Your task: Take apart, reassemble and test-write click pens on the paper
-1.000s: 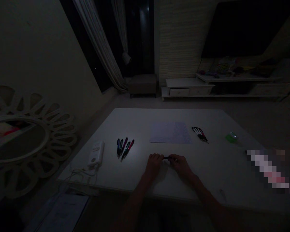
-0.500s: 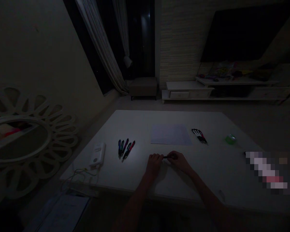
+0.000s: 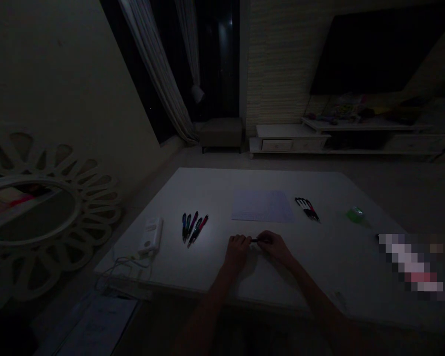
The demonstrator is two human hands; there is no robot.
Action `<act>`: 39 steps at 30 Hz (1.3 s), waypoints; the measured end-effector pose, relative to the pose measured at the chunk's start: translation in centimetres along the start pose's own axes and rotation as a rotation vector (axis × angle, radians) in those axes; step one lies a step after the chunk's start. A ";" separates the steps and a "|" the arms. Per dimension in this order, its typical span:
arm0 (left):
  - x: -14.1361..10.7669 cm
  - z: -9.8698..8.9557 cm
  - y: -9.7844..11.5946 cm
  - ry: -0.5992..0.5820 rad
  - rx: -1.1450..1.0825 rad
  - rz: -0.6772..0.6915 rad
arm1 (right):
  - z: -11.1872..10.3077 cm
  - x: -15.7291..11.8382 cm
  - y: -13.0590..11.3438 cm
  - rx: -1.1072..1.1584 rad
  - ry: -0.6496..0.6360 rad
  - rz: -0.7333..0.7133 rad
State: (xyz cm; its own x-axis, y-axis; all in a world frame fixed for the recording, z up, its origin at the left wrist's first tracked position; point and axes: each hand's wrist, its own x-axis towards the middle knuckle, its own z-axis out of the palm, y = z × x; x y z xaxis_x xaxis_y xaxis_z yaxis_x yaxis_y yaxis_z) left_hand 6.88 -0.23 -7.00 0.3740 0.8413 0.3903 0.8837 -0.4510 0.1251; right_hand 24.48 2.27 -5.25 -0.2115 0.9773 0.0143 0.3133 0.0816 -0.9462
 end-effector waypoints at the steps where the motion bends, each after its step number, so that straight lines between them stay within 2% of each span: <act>1: 0.0 0.1 0.0 0.007 -0.002 0.003 | 0.0 0.0 0.0 0.008 -0.005 0.017; 3: -0.1 0.2 -0.1 0.007 -0.005 0.010 | 0.1 0.0 0.0 0.004 -0.025 0.059; 7: -0.1 0.3 -0.2 -0.007 0.005 0.000 | 0.2 0.2 0.1 0.003 0.029 -0.008; 16: -0.1 0.4 -0.2 0.001 -0.011 0.006 | 0.3 0.2 0.1 0.078 -0.011 0.033; 19: -0.1 0.6 -0.3 0.001 -0.022 0.007 | 0.3 0.2 0.2 0.106 0.009 -0.012; 23: 0.0 0.4 -0.3 0.005 -0.026 0.024 | 0.3 0.2 0.3 0.115 0.017 0.059; 26: 0.0 0.4 -0.4 0.019 -0.033 0.023 | 0.3 0.3 0.7 0.083 0.052 0.012; 30: 0.0 0.5 -0.4 0.041 -0.030 0.032 | 0.2 0.5 1.1 0.058 0.045 0.077; 32: -0.1 0.5 -0.4 0.049 -0.030 0.021 | 0.2 0.6 1.2 0.073 0.058 0.054; 36: 0.0 0.4 -0.3 0.047 -0.038 0.009 | 0.2 0.6 1.0 0.088 0.000 0.088; 39: 0.0 0.3 -0.2 0.035 -0.036 -0.010 | 0.1 0.5 0.7 0.057 0.040 -0.005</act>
State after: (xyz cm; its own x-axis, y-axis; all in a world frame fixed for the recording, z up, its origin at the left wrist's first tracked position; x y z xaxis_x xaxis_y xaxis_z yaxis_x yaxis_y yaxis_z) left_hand 6.83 -0.04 -7.25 0.3548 0.8349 0.4209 0.8764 -0.4538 0.1613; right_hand 24.50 2.80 -5.92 -0.1753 0.9840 0.0314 0.2586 0.0768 -0.9629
